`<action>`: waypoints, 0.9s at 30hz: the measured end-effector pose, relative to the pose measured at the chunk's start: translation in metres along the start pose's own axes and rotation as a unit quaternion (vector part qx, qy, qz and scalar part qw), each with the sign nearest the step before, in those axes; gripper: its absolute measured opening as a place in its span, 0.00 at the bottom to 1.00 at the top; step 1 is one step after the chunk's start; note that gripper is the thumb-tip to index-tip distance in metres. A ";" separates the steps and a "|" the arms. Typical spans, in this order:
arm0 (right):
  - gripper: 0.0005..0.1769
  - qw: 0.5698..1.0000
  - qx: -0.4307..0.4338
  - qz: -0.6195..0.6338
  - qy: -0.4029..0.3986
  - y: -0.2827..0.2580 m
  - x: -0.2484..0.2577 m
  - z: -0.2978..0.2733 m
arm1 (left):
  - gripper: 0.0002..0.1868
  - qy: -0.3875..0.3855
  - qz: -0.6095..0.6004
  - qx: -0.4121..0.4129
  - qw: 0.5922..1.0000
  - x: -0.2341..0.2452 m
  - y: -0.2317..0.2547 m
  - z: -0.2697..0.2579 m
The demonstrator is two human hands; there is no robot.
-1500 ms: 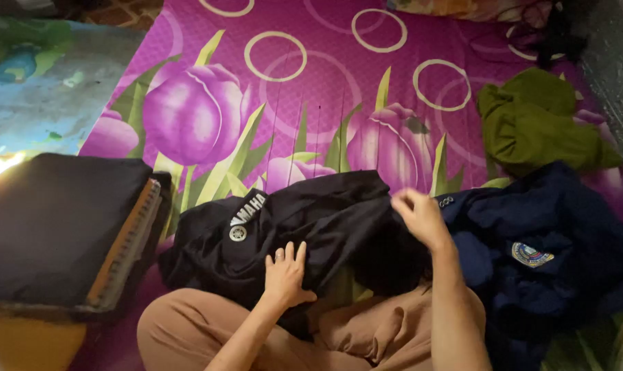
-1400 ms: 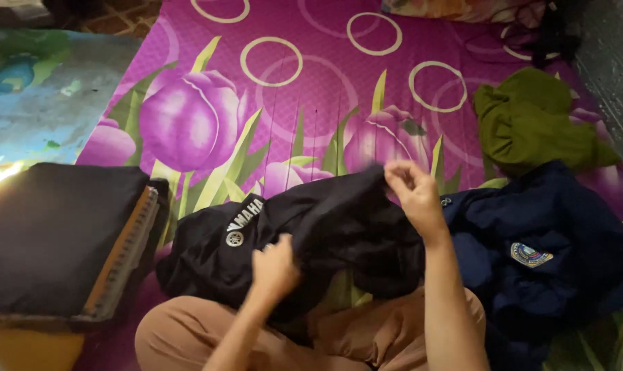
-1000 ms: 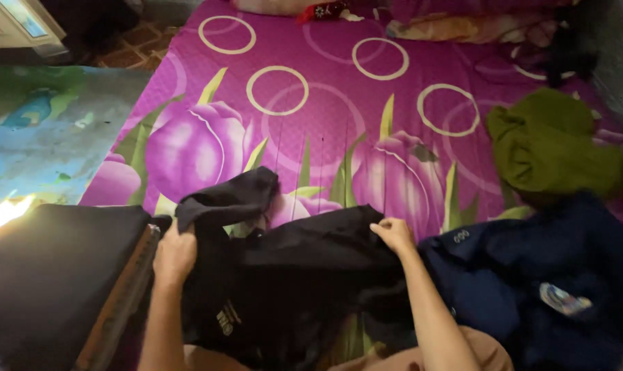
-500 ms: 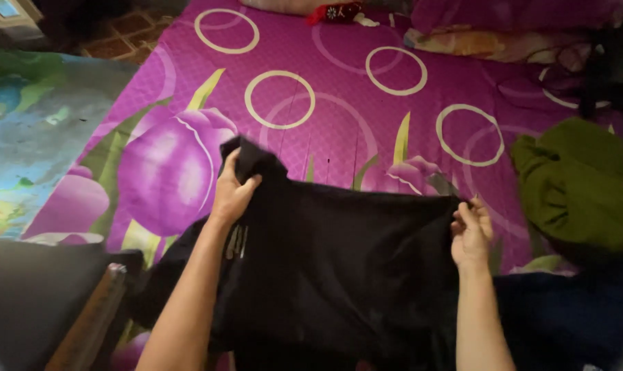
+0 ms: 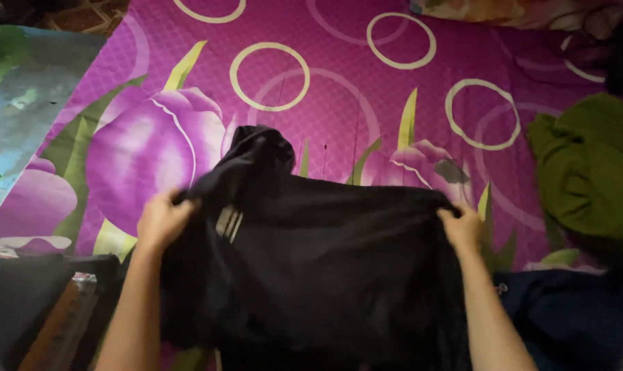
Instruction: Fold a black hooded sweatshirt on a bed.
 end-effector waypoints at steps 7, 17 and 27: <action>0.18 0.961 -0.094 0.256 0.054 -0.025 0.034 0.010 | 0.25 0.169 -0.094 -0.060 0.979 -0.012 0.030 0.047; 0.25 0.978 0.088 0.175 -0.071 -0.084 0.124 -0.153 | 0.24 0.102 -0.008 0.015 0.995 0.010 -0.043 -0.168; 0.28 0.972 0.181 0.146 -0.018 -0.111 0.132 -0.281 | 0.31 -0.002 -0.219 0.005 0.976 -0.116 -0.068 -0.229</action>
Point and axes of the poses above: each hand's wrist, its own z-axis towards the middle knuckle, its own x-axis out of the back of the hand, y = z × x, the point moved 9 cm from there along z, towards the middle knuckle, and after that the axes turned 6 degrees about y, right-handed, at the moved point
